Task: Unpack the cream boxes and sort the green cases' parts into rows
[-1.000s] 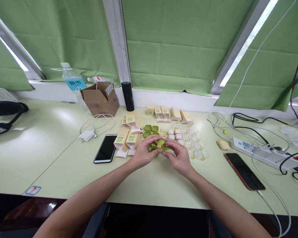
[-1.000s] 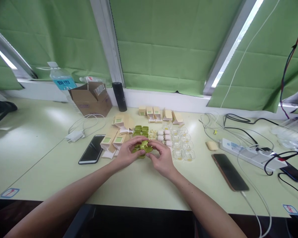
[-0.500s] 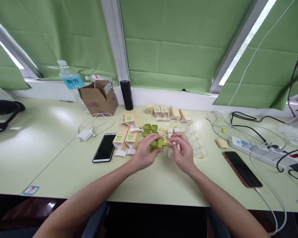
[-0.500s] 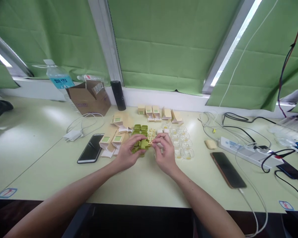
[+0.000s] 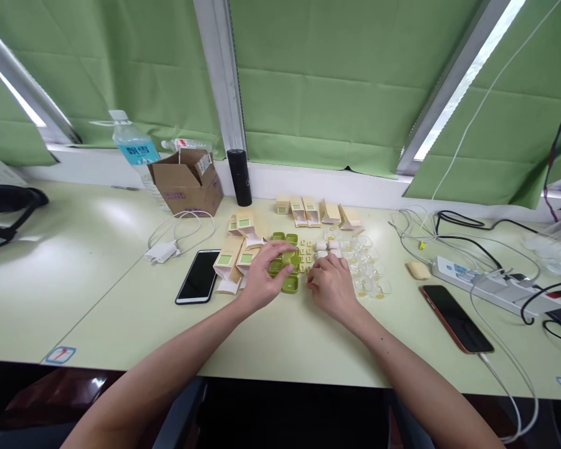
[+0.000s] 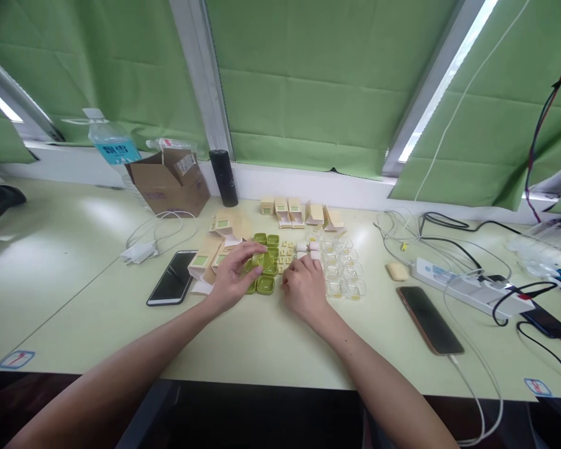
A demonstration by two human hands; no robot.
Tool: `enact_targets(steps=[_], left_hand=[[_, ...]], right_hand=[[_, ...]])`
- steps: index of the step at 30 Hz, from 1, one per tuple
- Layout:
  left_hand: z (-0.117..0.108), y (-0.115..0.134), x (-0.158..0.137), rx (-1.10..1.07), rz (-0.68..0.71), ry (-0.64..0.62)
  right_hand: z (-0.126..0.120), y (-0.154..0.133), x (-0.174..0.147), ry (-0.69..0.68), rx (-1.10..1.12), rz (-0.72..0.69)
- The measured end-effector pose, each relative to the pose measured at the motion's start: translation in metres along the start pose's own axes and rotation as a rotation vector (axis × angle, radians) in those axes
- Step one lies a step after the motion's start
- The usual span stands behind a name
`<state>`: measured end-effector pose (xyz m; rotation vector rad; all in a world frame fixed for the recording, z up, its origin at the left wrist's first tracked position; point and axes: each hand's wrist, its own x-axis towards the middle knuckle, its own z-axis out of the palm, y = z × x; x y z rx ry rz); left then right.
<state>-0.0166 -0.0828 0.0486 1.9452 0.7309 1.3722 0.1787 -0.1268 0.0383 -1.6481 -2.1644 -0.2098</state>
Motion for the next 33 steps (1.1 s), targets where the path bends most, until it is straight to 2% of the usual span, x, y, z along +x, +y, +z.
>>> enact_targets(steps=[6, 11, 14, 18, 22, 28, 33], left_hand=[[0.001, 0.005, 0.001, 0.061, -0.027, -0.012], [-0.007, 0.014, 0.006, 0.232, 0.019, -0.129], [-0.018, 0.019, 0.012, 0.322, 0.018, -0.267], [-0.031, 0.029, 0.019, 0.39, 0.008, -0.461], [-0.037, 0.038, 0.022, 0.411, 0.035, -0.597], [-0.03, 0.03, 0.005, 0.419, 0.083, -0.727], [-0.029, 0.015, -0.017, 0.507, 0.149, -0.711]], right_hand=[[0.009, -0.007, 0.002, -0.047, -0.172, 0.004], [0.008, -0.006, 0.0, -0.065, -0.17, -0.003], [-0.002, -0.005, -0.001, 0.013, -0.05, 0.03], [-0.018, 0.004, 0.001, 0.231, 0.127, 0.098], [-0.019, 0.018, 0.003, 0.39, 0.194, 0.108], [-0.013, 0.024, 0.003, 0.469, 0.174, 0.093], [-0.013, 0.016, 0.002, 0.439, 0.131, 0.051]])
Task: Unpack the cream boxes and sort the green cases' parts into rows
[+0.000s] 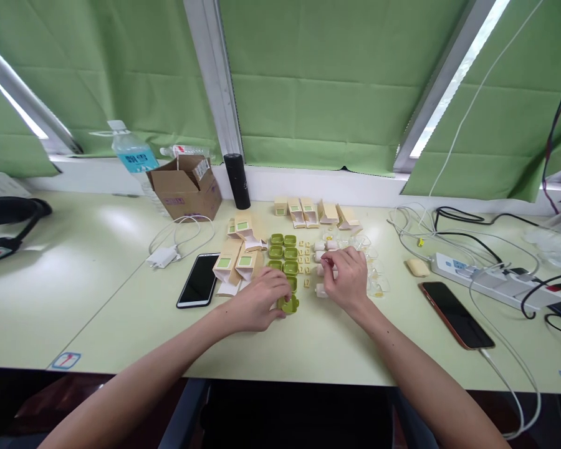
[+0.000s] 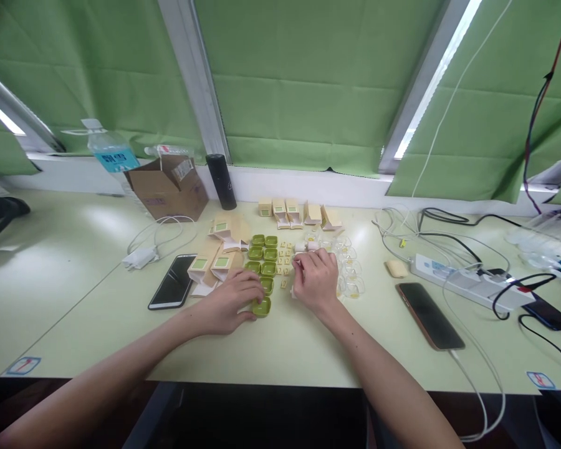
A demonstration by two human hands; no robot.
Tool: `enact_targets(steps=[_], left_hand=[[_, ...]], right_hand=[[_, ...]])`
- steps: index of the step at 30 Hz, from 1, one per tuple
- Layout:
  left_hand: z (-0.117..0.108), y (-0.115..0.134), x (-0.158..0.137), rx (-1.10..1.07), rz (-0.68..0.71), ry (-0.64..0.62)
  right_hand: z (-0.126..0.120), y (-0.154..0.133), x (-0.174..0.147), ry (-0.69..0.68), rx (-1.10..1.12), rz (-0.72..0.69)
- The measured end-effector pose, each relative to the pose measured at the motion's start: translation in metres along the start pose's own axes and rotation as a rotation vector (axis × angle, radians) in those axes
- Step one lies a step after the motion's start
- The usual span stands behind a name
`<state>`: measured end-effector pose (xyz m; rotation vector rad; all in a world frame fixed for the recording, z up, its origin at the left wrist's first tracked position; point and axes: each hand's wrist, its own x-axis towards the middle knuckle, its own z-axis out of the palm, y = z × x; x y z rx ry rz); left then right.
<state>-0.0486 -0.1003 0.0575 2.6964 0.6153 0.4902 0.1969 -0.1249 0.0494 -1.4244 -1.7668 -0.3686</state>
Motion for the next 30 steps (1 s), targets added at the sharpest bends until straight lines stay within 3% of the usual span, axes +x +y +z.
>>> enact_targets(steps=[9, 14, 18, 23, 30], left_hand=[[0.001, 0.005, -0.003, 0.109, -0.003, 0.006], [-0.026, 0.001, -0.004, 0.031, -0.053, 0.071], [-0.05, -0.016, 0.003, 0.061, -0.124, 0.24], [-0.071, -0.052, 0.043, 0.245, -0.258, 0.369], [-0.081, -0.113, 0.121, 0.504, -0.464, 0.16]], right_hand=[[0.001, -0.003, -0.003, -0.043, -0.04, -0.036], [0.0, 0.0, -0.003, -0.024, -0.062, -0.06], [0.001, 0.003, -0.002, 0.01, -0.038, -0.068], [0.003, 0.002, -0.005, 0.014, -0.028, -0.109], [0.007, -0.007, -0.011, -0.024, -0.057, -0.189]])
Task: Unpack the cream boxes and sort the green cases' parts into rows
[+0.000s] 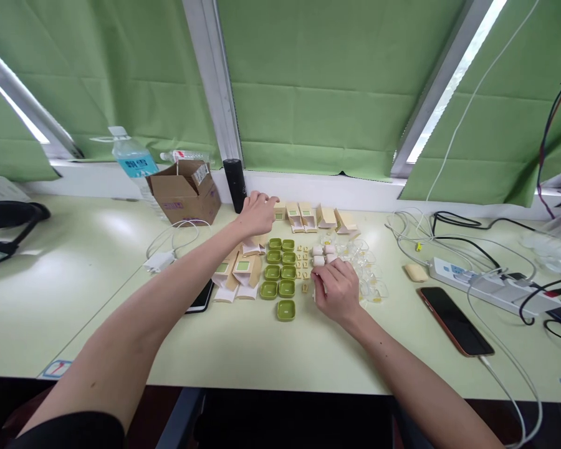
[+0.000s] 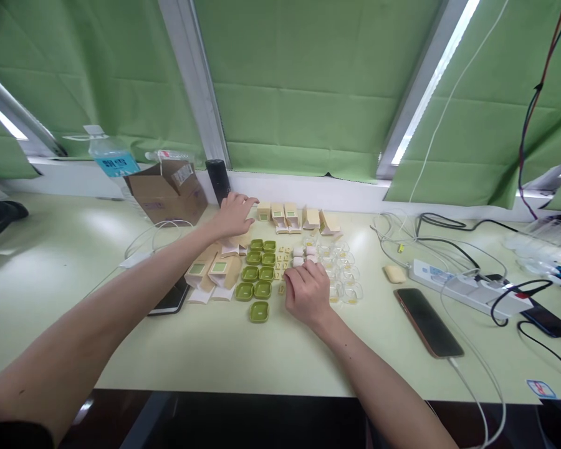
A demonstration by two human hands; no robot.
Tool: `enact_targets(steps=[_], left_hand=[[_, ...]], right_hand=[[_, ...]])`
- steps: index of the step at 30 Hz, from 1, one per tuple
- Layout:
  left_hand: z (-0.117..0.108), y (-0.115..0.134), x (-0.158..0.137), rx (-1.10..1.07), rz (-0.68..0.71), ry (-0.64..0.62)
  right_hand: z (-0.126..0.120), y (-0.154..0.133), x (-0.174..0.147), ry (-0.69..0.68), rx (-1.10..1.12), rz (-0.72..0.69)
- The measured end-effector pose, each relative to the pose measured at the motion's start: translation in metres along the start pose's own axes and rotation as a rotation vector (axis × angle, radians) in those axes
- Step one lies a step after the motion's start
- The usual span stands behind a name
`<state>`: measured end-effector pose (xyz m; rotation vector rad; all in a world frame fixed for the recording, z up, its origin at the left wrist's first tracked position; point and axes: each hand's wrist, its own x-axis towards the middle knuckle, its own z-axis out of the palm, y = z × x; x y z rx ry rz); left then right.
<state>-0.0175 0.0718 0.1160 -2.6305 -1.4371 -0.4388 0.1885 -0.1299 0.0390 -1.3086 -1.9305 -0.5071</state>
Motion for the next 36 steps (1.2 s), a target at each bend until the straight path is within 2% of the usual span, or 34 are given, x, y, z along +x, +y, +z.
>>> enact_targets(steps=[2, 8, 15, 22, 30, 36], left_hand=[[0.011, -0.004, 0.02, 0.016, -0.073, -0.065], [0.048, -0.012, 0.056, 0.031, -0.169, -0.112], [0.069, -0.015, 0.077, 0.04, -0.187, -0.141], [0.085, -0.008, 0.087, 0.017, -0.177, -0.162], [0.084, -0.003, 0.09, -0.017, -0.232, -0.152], [0.063, -0.004, 0.083, -0.096, -0.263, -0.114]], right_hand=[[0.0, 0.0, 0.0, 0.014, -0.001, -0.015], [-0.001, 0.006, 0.001, 0.024, -0.024, 0.024], [0.004, 0.008, -0.001, -0.019, -0.062, 0.013], [0.005, 0.003, -0.002, -0.017, -0.041, -0.01], [0.005, 0.001, -0.003, -0.016, -0.043, -0.018], [0.005, 0.0, -0.003, 0.017, -0.029, -0.024]])
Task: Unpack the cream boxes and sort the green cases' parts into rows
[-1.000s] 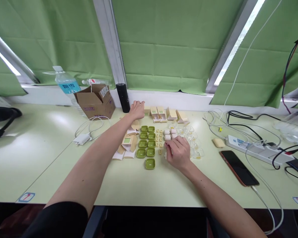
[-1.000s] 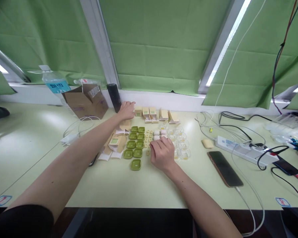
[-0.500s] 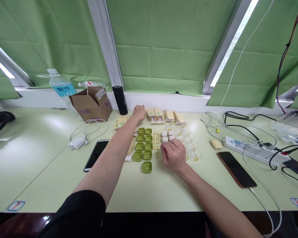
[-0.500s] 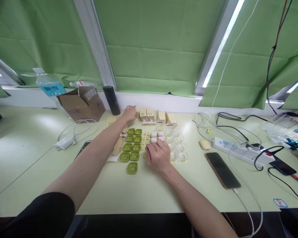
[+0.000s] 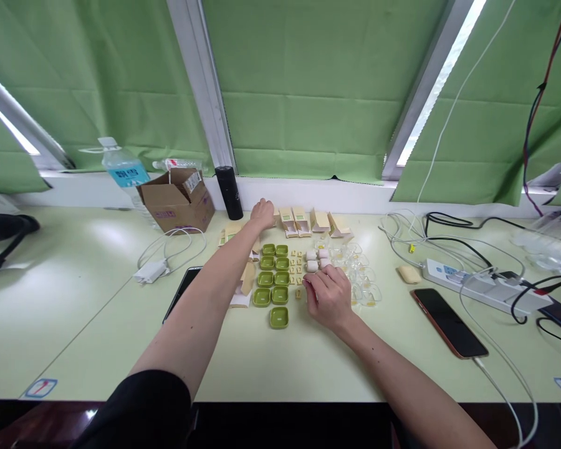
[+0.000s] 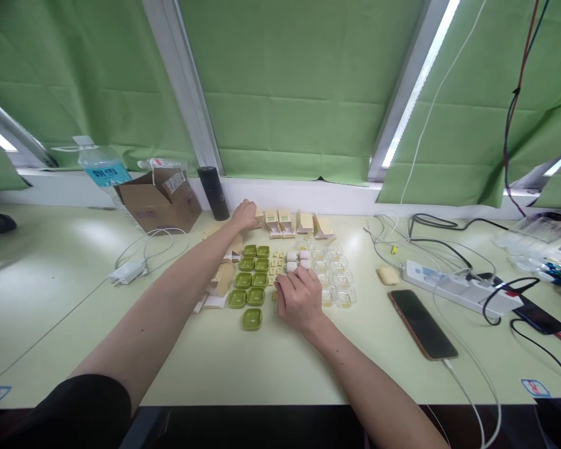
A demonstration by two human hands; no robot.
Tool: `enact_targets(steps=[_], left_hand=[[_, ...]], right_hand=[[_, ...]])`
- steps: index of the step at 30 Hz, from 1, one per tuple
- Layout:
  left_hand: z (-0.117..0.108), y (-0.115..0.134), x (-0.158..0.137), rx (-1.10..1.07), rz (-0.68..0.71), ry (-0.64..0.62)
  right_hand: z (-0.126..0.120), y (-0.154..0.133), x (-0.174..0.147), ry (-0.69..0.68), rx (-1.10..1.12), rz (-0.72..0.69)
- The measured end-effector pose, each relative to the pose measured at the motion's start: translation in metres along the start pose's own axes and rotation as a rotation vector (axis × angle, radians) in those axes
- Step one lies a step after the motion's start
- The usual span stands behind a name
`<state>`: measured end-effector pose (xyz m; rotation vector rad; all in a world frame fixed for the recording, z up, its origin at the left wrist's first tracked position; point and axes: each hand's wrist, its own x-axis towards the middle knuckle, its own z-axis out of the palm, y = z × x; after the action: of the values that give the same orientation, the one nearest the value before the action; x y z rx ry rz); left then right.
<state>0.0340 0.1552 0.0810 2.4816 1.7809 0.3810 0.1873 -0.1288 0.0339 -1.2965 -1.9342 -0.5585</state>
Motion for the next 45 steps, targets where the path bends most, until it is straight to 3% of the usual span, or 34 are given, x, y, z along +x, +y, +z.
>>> enact_targets(steps=[7, 9, 13, 16, 20, 24, 28, 31, 34, 40, 45], left_hand=[[-0.044, -0.001, -0.043, -0.167, 0.175, 0.106], [-0.052, 0.002, -0.067, -0.223, 0.247, 0.144], [-0.061, 0.011, -0.13, -0.553, 0.399, 0.223], [-0.06, 0.02, -0.174, -0.753, 0.435, 0.164], [-0.053, 0.028, -0.209, -0.822, 0.468, 0.125], [-0.042, 0.028, -0.22, -0.843, 0.432, 0.12], [-0.029, 0.027, -0.225, -0.954, 0.4, 0.121], [-0.02, 0.028, -0.23, -1.012, 0.449, 0.155], [-0.013, 0.027, -0.234, -0.972, 0.524, 0.273], [-0.006, 0.027, -0.235, -0.784, 0.589, 0.587], [0.0, 0.026, -0.233, -0.709, 0.548, 0.659]], right_hand=[[0.002, 0.005, 0.002, 0.119, 0.138, 0.044], [0.001, 0.008, 0.006, 0.118, 0.232, 0.113], [-0.004, 0.013, 0.015, 0.11, 0.457, 0.271], [-0.009, 0.013, 0.023, 0.047, 0.691, 0.338], [-0.013, 0.011, 0.028, -0.17, 1.02, 0.396], [-0.011, 0.009, 0.025, -0.288, 1.115, 0.428], [-0.005, 0.01, 0.016, -0.238, 1.078, 0.434], [-0.006, 0.011, 0.008, -0.243, 1.083, 0.387], [-0.009, 0.01, 0.003, -0.276, 1.102, 0.363], [-0.006, 0.005, 0.0, -0.223, 1.132, 0.452], [-0.002, 0.0, -0.002, -0.113, 1.089, 0.517]])
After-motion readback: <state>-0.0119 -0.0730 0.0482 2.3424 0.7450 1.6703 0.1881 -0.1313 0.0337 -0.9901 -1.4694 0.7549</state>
